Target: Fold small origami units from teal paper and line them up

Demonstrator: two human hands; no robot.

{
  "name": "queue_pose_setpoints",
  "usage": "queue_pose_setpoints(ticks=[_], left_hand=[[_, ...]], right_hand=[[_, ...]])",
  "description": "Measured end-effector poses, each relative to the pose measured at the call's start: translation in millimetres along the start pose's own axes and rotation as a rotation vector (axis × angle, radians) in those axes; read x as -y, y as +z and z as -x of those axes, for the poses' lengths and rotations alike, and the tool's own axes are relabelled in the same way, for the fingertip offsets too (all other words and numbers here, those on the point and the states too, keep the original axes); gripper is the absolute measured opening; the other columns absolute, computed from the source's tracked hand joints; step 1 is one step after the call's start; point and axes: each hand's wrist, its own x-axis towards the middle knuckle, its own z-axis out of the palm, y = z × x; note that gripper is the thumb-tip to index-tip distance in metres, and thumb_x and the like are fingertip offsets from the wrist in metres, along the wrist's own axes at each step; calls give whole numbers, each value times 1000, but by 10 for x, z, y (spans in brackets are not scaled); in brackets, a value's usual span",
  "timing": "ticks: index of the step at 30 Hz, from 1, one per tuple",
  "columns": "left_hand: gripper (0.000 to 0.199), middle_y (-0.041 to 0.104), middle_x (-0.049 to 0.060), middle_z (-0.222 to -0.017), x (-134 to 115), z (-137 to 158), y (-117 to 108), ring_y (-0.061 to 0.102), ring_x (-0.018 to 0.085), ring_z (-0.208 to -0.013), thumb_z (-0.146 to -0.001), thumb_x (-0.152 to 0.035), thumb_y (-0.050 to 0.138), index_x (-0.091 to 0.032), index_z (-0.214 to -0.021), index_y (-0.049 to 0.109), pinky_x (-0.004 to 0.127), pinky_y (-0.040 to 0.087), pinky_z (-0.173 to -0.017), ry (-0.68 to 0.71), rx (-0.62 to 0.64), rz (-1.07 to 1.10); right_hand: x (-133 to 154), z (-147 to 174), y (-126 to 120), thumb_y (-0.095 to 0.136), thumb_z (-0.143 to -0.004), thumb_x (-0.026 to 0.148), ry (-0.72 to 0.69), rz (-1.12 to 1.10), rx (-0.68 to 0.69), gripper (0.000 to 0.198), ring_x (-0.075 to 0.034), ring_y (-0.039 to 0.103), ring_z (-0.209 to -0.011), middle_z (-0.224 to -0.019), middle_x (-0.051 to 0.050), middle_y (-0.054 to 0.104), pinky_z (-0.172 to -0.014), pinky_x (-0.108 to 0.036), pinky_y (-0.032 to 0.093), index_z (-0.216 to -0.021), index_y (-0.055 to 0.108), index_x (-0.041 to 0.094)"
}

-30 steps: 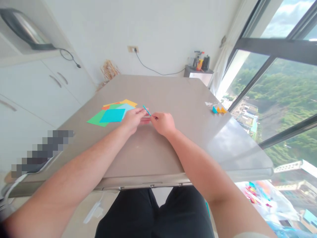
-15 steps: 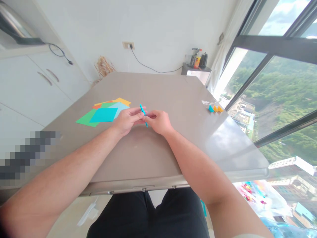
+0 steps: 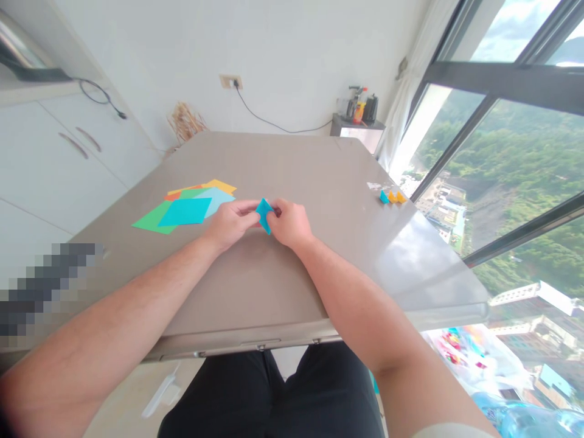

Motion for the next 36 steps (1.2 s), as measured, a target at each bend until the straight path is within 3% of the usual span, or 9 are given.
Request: queue_pose_setpoints(ticks=[12, 16, 23, 27, 30, 33, 36], left_hand=[[41, 79, 6, -108, -3, -4, 51, 74, 29, -103, -70, -17, 67, -20, -109, 81, 42, 63, -89, 15, -32, 24], [38, 80, 6, -103, -34, -4, 33, 74, 30, -101, -69, -19, 69, -20, -105, 82, 45, 62, -90, -25, -83, 82], [39, 80, 6, -100, -50, -13, -24, 73, 32, -101, -64, -20, 71, -21, -101, 82, 50, 61, -92, -53, -96, 155], [40, 80, 7, -97, -61, -5, -30, 73, 32, -101, -63, -20, 71, -20, -102, 82, 50, 60, -93, -54, -80, 191], [41, 80, 7, -97, -74, 0, -29, 72, 31, -102, -63, -18, 69, -19, -102, 83, 48, 60, -92, -51, -80, 209], [41, 80, 8, -101, -79, -3, -34, 72, 31, -106, -63, -18, 68, -19, -102, 83, 46, 60, -92, -55, -68, 221], [39, 79, 9, -106, -75, -8, -41, 71, 32, -107, -66, -22, 69, -18, -102, 82, 45, 61, -91, -65, -66, 233]], right_hand=[[8, 1, -16, 59, -82, 26, 7, 8, -21, 16, -20, 66, -75, -85, -2, 76, -68, -31, 51, -91, 71, 25], [19, 26, -36, 60, -80, 23, 7, -138, 12, 17, -18, 69, -75, -90, -2, 77, -72, -32, 56, -94, 70, 24], [49, 29, -74, 63, -75, 19, 96, -584, 111, 19, -16, 72, -74, -87, -1, 75, -73, -34, 62, -94, 65, 21], [27, 18, -76, 64, -73, 19, 106, -639, 108, 19, -16, 72, -74, -88, 0, 74, -72, -34, 63, -92, 65, 21], [27, 37, -70, 63, -74, 20, 44, -521, 74, 20, -17, 71, -79, -94, -1, 74, -73, -33, 62, -94, 66, 23], [62, 75, -78, 66, -75, 22, -91, -374, 2, 23, -20, 70, -101, -108, -2, 73, -80, -32, 61, -97, 68, 26], [106, 108, -100, 69, -77, 24, -206, -361, -29, 18, -21, 65, -115, -117, -3, 70, -87, -33, 60, -95, 68, 27]])
